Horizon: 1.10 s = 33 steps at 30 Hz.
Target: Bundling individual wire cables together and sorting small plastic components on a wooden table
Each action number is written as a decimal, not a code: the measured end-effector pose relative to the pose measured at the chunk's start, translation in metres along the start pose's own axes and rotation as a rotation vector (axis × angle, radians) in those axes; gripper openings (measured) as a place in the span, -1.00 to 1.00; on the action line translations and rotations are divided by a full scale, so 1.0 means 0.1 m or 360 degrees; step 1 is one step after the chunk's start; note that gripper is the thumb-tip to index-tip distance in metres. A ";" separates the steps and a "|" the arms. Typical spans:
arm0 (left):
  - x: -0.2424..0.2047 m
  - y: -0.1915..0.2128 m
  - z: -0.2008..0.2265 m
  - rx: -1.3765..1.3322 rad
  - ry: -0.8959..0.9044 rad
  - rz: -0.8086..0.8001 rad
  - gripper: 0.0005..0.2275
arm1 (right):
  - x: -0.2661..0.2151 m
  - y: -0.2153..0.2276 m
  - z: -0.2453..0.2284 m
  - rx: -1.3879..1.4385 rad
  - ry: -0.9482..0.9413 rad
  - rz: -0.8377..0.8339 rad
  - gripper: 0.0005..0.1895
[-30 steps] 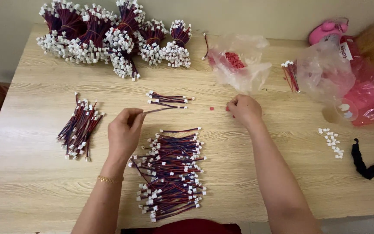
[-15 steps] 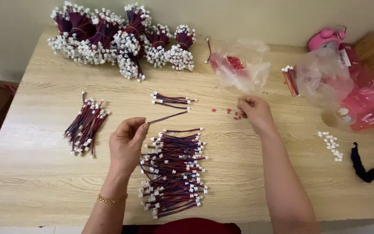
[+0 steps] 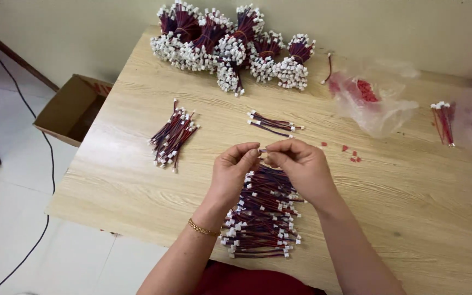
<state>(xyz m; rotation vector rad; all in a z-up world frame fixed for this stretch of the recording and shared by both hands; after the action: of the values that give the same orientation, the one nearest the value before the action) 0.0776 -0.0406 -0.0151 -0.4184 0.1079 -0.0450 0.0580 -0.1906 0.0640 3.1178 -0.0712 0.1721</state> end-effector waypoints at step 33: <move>-0.13 -0.11 0.06 -0.0477 0.0120 -0.0373 -0.69 | -0.17 -0.17 -0.42 -0.0435 0.0391 -0.0032 -0.87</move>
<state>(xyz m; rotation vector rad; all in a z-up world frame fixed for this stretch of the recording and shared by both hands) 0.0655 -0.0473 -0.0038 -0.7275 0.1401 -0.2782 0.0369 -0.1724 0.1031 2.8000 -0.0537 0.4972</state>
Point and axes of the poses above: each hand's wrist, its own x-axis towards the middle knuckle, its own y-axis out of the back of the hand, z = x × y, the point moved 9 cm from there along x, towards the middle knuckle, and after that the axes turned 1 degree about -z, right-handed, at the moved point
